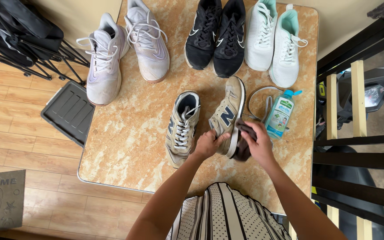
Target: The person removes the laces from a beige sneaker, wipes the shoe with a cloth, applies liquid from a bottle, and wipes again. The person then re-laces the sneaker and ties the laces. Other shoes remain on the table.
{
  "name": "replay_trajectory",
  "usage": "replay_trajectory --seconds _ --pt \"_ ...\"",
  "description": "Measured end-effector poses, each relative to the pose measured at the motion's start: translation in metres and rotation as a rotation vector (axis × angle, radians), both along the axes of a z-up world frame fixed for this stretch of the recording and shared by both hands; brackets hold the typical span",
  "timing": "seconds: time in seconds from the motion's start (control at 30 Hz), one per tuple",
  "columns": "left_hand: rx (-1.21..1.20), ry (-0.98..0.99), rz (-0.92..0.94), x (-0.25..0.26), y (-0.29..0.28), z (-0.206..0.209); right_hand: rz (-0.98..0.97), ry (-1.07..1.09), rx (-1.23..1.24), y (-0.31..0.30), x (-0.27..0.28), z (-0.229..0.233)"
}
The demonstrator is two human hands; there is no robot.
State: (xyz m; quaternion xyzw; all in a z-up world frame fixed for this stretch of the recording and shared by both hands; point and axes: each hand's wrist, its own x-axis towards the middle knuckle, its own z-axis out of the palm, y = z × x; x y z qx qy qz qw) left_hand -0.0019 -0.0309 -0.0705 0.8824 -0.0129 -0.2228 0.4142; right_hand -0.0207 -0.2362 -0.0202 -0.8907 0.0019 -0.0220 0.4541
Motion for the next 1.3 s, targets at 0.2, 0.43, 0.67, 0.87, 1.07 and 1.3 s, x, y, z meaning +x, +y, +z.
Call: replay_trajectory --seconds 0.2,0.43,0.67,0.87,1.07,1.3 --pt "0.047 -0.243 0.094 -0.004 -0.006 -0.015 0.297 -0.309 -0.556 0.009 -0.006 0.0" --pt "0.018 -0.175 0.07 0.002 -0.006 -0.012 0.669 -0.543 -0.683 -0.008 0.017 0.029" --pt "0.019 -0.13 0.106 -0.003 -0.004 -0.007 0.677 -0.482 -0.665 0.001 -0.004 0.022" --pt "0.004 -0.212 0.143 -0.002 -0.007 -0.011 0.588 -0.494 -0.741 -0.004 0.008 0.016" --pt "-0.015 -0.209 0.13 -0.002 -0.004 -0.01 0.765 -0.542 -0.646 0.002 0.002 0.019" --pt "0.078 -0.245 0.1 -0.016 0.0 0.024 0.511 -0.343 -0.669 -0.005 0.02 0.034"
